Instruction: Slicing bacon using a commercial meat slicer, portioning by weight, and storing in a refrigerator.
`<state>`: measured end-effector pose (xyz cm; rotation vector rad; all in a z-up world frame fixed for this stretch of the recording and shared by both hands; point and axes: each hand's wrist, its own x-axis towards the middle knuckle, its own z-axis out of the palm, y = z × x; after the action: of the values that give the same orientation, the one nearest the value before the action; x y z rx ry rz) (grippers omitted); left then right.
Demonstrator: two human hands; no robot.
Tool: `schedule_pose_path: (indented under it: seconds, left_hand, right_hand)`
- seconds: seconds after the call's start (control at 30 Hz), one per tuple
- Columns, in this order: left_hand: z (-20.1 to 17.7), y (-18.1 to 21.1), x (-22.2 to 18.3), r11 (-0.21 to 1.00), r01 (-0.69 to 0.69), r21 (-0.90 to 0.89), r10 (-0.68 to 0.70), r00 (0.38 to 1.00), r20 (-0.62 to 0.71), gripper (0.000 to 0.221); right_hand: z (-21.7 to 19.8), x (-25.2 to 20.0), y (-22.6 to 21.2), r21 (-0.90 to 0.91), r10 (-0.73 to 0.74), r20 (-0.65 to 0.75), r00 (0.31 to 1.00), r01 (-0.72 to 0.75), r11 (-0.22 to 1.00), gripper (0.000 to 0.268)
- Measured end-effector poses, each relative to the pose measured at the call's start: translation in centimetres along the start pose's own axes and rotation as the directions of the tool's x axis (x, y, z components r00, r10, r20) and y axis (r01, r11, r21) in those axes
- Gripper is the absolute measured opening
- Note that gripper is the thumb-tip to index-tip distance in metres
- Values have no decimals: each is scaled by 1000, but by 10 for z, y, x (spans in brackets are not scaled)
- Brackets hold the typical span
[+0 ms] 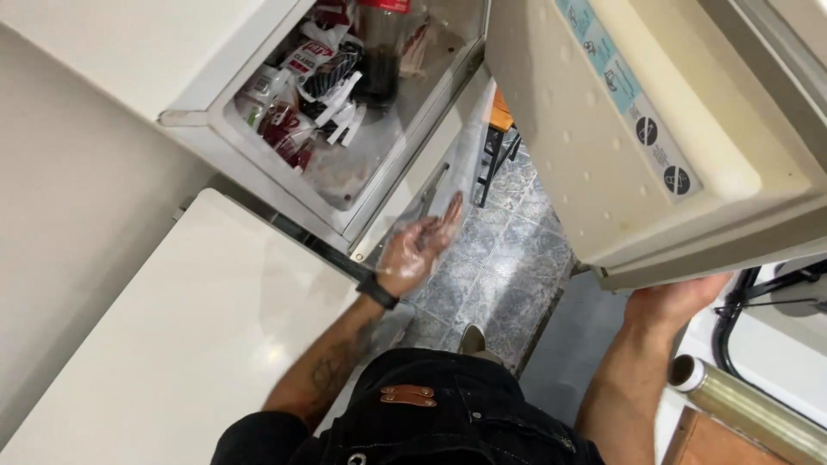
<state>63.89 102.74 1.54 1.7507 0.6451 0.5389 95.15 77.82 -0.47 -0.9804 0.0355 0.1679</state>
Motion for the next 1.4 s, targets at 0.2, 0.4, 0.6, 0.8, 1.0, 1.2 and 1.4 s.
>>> schedule_pose_path:
  seconds: [0.2,0.4,0.6,0.8,1.0,1.2,1.4]
  left_hand:
    - [24,23,107,907,144,-397,-221,962,-157,33]
    - [16,-30,71,761,165,-628,-384,894,-231,56]
    - [-10,35,35,962,-44,271,164,884,-439,40]
    - [-24,64,18,857,-49,512,341,799,-495,69]
    - [9,10,-86,647,131,751,534,626,-568,49]
    - [8,25,-129,598,141,789,485,720,-496,32]
    - [8,20,-139,634,223,740,462,658,-594,33]
  right_hand:
    - [93,-52,-56,-487,-925,193,328,850,200,40]
    - [134,-113,45,330,-769,488,413,728,601,28]
    - [192,-89,160,-423,504,820,273,-304,854,79]
    - [262,-74,202,-369,544,823,163,-575,730,28]
    - [334,-102,199,-271,547,793,268,-650,710,19]
    - [362,-103,191,-376,217,915,340,526,763,57]
    - [354,-96,188,-185,106,981,160,634,751,36]
